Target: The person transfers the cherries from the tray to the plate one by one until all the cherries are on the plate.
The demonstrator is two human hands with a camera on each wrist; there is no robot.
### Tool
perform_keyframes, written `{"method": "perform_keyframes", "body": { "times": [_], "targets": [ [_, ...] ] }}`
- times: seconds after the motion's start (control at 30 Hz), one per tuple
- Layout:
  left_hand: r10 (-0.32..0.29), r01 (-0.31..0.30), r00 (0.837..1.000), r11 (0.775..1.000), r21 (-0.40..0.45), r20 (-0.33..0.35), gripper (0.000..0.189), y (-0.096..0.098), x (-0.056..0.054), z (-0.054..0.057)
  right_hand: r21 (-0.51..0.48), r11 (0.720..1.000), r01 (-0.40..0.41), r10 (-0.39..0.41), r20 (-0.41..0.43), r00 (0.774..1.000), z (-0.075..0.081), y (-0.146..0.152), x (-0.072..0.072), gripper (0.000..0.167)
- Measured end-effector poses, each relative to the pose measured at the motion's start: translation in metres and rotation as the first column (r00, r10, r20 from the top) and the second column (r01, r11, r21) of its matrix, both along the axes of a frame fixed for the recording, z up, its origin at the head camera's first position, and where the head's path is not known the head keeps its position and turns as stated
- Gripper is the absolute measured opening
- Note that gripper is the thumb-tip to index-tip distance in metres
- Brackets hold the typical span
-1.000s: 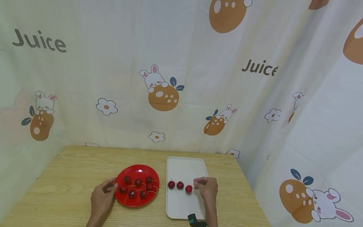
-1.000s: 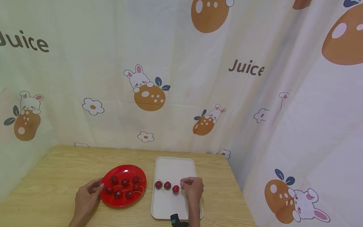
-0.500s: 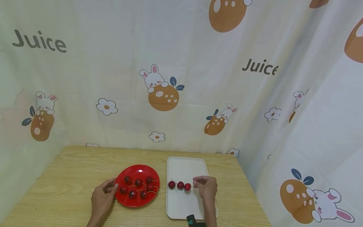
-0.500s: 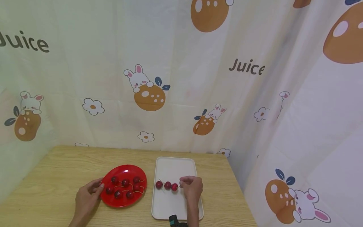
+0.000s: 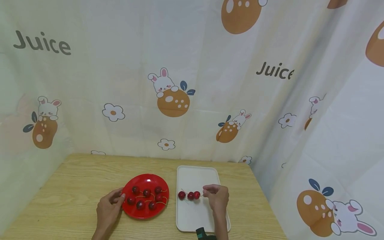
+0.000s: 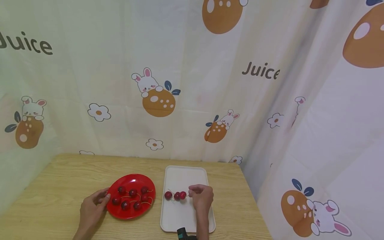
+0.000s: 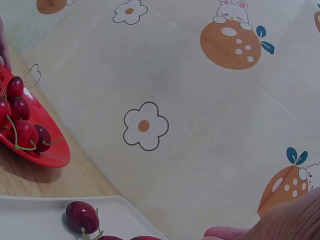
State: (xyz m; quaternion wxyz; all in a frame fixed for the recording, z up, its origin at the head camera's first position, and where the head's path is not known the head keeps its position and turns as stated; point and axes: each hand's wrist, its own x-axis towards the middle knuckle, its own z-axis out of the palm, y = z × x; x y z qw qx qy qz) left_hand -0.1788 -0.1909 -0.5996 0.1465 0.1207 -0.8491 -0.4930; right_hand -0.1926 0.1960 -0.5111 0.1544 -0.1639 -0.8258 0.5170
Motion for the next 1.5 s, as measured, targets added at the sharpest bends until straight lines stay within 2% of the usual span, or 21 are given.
{"method": "perform_keyframes", "body": {
  "times": [0.37,1.1,1.3,1.5],
  "targets": [
    [-0.015,0.015,1.0,1.0,0.018,-0.005,0.035,0.0,0.0,-0.001,-0.027,1.0,-0.013,0.012,-0.052,0.999,0.005,-0.007,0.004,0.009],
    [0.01,-0.01,1.0,1.0,-0.01,0.002,0.035,0.0,-0.001,-0.002,-0.108,0.993,-0.051,0.041,-0.099,0.994,0.002,-0.019,-0.003,0.01],
    [-0.005,0.005,1.0,1.0,-0.001,-0.002,0.035,0.0,0.0,0.0,-0.112,0.993,-0.046,0.037,-0.09,0.995,-0.002,-0.025,-0.006,0.01],
    [-0.014,0.014,1.0,1.0,0.007,0.007,0.035,0.0,0.0,0.0,-0.129,0.99,-0.058,0.043,-0.118,0.992,-0.004,-0.03,-0.007,0.01]
  ]
}}
